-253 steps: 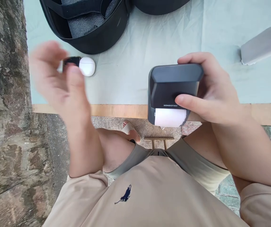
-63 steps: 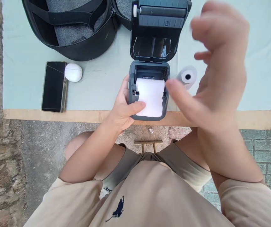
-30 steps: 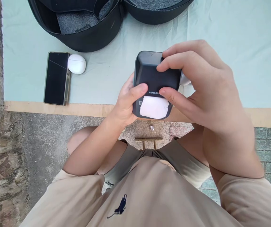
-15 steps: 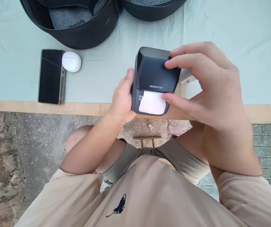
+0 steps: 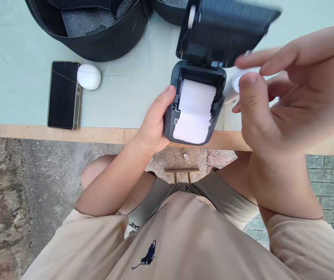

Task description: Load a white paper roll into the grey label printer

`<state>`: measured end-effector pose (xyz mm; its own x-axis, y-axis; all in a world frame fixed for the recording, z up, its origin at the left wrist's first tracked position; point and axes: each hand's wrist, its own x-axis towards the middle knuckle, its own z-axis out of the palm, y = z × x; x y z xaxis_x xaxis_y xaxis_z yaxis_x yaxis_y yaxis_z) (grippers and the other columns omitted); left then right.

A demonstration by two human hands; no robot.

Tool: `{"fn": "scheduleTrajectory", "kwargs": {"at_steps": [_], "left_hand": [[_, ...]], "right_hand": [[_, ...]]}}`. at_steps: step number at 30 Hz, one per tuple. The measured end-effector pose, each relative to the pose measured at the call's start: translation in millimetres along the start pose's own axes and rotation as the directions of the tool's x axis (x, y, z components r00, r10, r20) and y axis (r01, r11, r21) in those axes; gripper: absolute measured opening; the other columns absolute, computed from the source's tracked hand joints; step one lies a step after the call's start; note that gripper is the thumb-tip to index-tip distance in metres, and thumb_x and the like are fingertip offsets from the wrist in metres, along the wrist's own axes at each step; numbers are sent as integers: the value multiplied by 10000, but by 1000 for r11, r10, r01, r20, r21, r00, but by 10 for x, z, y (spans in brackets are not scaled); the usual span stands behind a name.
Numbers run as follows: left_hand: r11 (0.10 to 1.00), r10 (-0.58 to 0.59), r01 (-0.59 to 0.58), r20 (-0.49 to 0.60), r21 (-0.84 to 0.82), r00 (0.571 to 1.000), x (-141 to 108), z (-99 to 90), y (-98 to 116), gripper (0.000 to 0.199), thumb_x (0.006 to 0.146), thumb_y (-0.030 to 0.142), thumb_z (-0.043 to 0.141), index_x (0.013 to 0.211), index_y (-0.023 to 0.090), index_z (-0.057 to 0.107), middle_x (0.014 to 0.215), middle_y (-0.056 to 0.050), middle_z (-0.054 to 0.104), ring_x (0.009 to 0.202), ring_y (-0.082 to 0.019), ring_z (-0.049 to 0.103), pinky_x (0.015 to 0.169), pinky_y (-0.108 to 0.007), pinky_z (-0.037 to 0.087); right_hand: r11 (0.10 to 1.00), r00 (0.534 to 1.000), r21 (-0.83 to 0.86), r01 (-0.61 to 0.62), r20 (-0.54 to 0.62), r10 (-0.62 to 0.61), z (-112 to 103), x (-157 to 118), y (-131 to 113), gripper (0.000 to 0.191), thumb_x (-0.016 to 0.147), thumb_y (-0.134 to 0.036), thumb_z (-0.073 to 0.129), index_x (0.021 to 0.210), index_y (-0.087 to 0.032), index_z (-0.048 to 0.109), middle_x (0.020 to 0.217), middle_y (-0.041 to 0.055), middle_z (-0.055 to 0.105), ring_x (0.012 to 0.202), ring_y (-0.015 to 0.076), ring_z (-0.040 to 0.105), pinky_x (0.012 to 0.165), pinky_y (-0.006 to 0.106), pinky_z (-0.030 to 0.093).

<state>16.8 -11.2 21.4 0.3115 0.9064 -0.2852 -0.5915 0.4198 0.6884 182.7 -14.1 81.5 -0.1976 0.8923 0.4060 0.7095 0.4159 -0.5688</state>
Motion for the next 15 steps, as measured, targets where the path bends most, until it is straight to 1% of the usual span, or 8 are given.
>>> {"fn": "scheduleTrajectory", "kwargs": {"at_steps": [2,3,5,7,9,11,13,15], "left_hand": [[1000,9,-8,16,-11,1000,-1,-4,-3,362,953,389,340,915,175,630,960,-60,701,1287,-276,543,1028,-405,506],[1000,19,-19,17,-18,1000,-4,-4,-7,353,954,378,338,941,175,626,980,-58,698,1292,-270,538,1033,-404,503],[999,32,-31,12,-27,999,-13,-1,-12,329,946,390,366,979,180,616,1024,-59,694,1292,-269,536,1033,-396,501],[999,25,-25,-10,-23,1000,-23,7,-13,317,922,441,425,976,191,612,1043,-65,694,1280,-279,540,1015,-385,506],[1000,12,-13,-38,-4,999,-30,19,-12,319,886,485,487,960,202,613,1051,-69,694,1263,-291,549,983,-375,515],[1000,9,-8,-54,20,998,-34,32,-16,302,863,481,530,981,216,613,1062,-61,690,1246,-289,560,938,-363,526],[1000,22,-20,-57,23,998,-36,49,-31,288,866,451,531,1032,228,607,1077,-50,683,1238,-275,568,889,-347,537],[999,37,-37,-72,2,997,-38,65,-53,299,873,440,523,1080,236,595,1097,-46,678,1234,-264,575,852,-338,545]], "right_hand": [[998,998,-40,53,-12,-53,34,8,56,31,899,-229,503,897,-206,524,977,9,649,890,138,665,582,246,495],[993,996,-74,89,11,-89,52,17,90,22,880,-225,528,890,-211,541,950,-5,661,820,126,659,563,247,475],[978,986,-142,151,95,-139,78,50,149,30,843,-232,570,870,-225,582,816,-30,663,653,107,604,526,265,406],[960,975,-219,175,177,-137,90,101,178,87,805,-262,608,891,-250,608,701,-41,633,548,103,534,500,277,335],[931,952,-305,201,284,-112,96,154,169,207,787,-294,614,994,-280,599,687,-38,626,544,126,528,488,284,314],[887,923,-392,244,375,-88,104,194,129,269,798,-321,592,1066,-300,574,701,-27,630,531,147,507,472,293,296],[852,912,-446,273,402,-82,112,207,65,247,814,-315,565,1061,-307,571,689,-18,622,513,154,470,462,300,267],[863,916,-435,257,393,-75,101,195,3,222,811,-292,564,1033,-300,570,706,-20,625,517,147,461,468,301,274]]}}
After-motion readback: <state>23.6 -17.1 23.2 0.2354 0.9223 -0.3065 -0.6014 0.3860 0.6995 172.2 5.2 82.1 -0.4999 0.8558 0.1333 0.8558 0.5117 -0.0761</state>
